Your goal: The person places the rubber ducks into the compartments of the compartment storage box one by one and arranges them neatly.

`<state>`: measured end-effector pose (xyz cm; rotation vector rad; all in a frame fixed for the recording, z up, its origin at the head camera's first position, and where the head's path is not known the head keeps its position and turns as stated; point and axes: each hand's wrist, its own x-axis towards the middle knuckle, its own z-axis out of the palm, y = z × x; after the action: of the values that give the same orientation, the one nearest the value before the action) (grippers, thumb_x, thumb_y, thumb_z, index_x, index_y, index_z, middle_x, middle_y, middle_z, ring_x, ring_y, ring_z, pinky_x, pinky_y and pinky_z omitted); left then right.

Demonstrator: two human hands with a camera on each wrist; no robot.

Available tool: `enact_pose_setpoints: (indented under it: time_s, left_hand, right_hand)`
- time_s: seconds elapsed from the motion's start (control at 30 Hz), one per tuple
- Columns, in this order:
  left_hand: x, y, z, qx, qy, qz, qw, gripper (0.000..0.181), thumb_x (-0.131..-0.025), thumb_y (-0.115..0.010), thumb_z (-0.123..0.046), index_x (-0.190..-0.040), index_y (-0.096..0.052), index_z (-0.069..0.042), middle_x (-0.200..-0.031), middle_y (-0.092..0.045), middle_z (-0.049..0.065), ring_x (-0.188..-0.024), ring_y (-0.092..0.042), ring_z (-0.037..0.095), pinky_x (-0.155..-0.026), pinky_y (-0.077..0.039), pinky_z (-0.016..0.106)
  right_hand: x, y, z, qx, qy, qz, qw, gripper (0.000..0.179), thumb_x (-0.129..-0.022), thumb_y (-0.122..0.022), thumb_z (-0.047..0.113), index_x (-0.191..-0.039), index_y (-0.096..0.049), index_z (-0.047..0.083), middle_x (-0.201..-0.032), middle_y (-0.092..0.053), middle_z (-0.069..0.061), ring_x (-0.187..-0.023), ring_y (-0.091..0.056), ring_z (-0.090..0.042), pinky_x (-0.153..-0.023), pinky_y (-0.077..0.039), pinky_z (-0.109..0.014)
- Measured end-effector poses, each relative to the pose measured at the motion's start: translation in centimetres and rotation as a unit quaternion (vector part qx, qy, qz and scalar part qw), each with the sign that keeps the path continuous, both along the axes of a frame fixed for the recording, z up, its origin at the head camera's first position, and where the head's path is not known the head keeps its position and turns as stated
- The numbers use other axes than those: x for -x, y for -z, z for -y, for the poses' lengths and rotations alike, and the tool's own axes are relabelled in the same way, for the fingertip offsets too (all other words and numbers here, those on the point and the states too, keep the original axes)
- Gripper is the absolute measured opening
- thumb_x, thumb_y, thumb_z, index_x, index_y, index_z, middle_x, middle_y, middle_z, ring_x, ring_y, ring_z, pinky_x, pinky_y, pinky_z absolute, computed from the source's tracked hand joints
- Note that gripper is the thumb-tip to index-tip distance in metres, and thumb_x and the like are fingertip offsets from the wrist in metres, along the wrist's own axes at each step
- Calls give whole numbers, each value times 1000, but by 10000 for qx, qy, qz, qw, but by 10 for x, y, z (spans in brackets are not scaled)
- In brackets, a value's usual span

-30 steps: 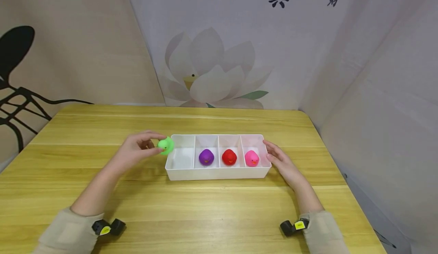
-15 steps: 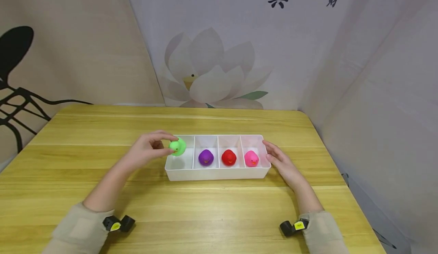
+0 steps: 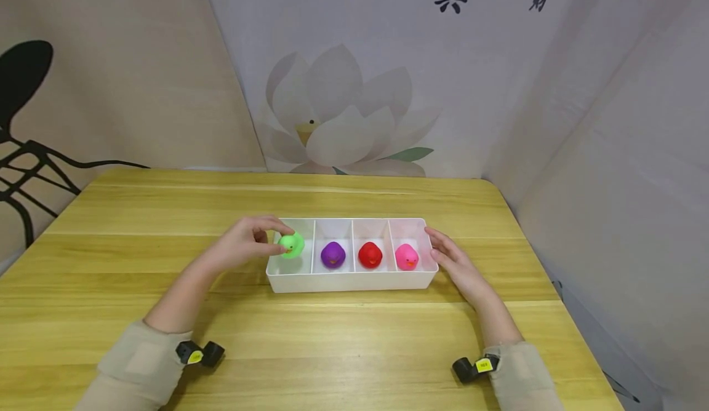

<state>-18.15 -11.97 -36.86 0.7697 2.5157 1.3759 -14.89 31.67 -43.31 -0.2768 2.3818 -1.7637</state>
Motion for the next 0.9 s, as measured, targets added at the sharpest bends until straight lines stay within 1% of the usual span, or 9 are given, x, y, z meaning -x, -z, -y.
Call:
enact_pose_setpoints:
  time_s: [0.33, 0.47, 0.63, 0.7, 0.8, 0.9]
  left_hand:
    - [2, 6, -2, 161, 26, 1, 9999, 28, -82, -76, -11, -109, -72, -9, -110, -65, 3, -70, -51, 20, -61, -46, 30]
    - [3, 9, -3, 131, 54, -9, 9999, 28, -81, -76, -9, -108, -72, -8, -109, -66, 3, -73, -52, 20, -63, -47, 32]
    - [3, 13, -6, 104, 73, -21, 9999, 27, -80, -77, -9, -107, -72, -8, -107, -66, 2, -81, -53, 19, -67, -47, 31]
    - [3, 15, -7, 104, 76, -32, 9999, 27, -80, -77, -9, -107, -73, -8, -106, -66, 2, -81, -53, 19, -66, -47, 30]
    - [3, 17, -8, 92, 52, -14, 9999, 27, -80, -77, -8, -107, -72, -7, -104, -67, 2, -76, -51, 19, -64, -46, 30]
    - [2, 18, -9, 108, 5, 17, 9999, 27, -80, -77, -7, -106, -73, -7, -104, -67, 3, -75, -50, 19, -64, -46, 30]
  right_hand:
    - [1, 2, -3, -70, 43, -9, 10000, 52, -103, -43, 27, -151, -27, 11, -150, -26, -24, -136, -21, -40, -108, -13, -61]
    - [1, 2, -3, -108, 49, -13, 9999, 53, -103, -43, 28, -151, -27, 12, -150, -26, -23, -137, -21, -40, -107, -13, -61]
    - [1, 2, -3, -186, 53, -38, 9998, 53, -103, -43, 29, -151, -27, 12, -150, -25, -23, -137, -20, -41, -107, -13, -63]
    - [2, 2, -3, -175, 52, -24, 9998, 53, -103, -43, 29, -151, -27, 13, -151, -24, -23, -137, -20, -41, -107, -12, -63]
    - [2, 2, -3, -174, 52, -6, 9998, 53, -103, -43, 30, -151, -27, 13, -151, -24, -23, -138, -19, -41, -107, -12, -63]
    - [2, 3, -4, -168, 54, -6, 9998, 53, -103, -43, 29, -151, -27, 13, -151, -24, -23, -138, -19, -41, -107, -12, -62]
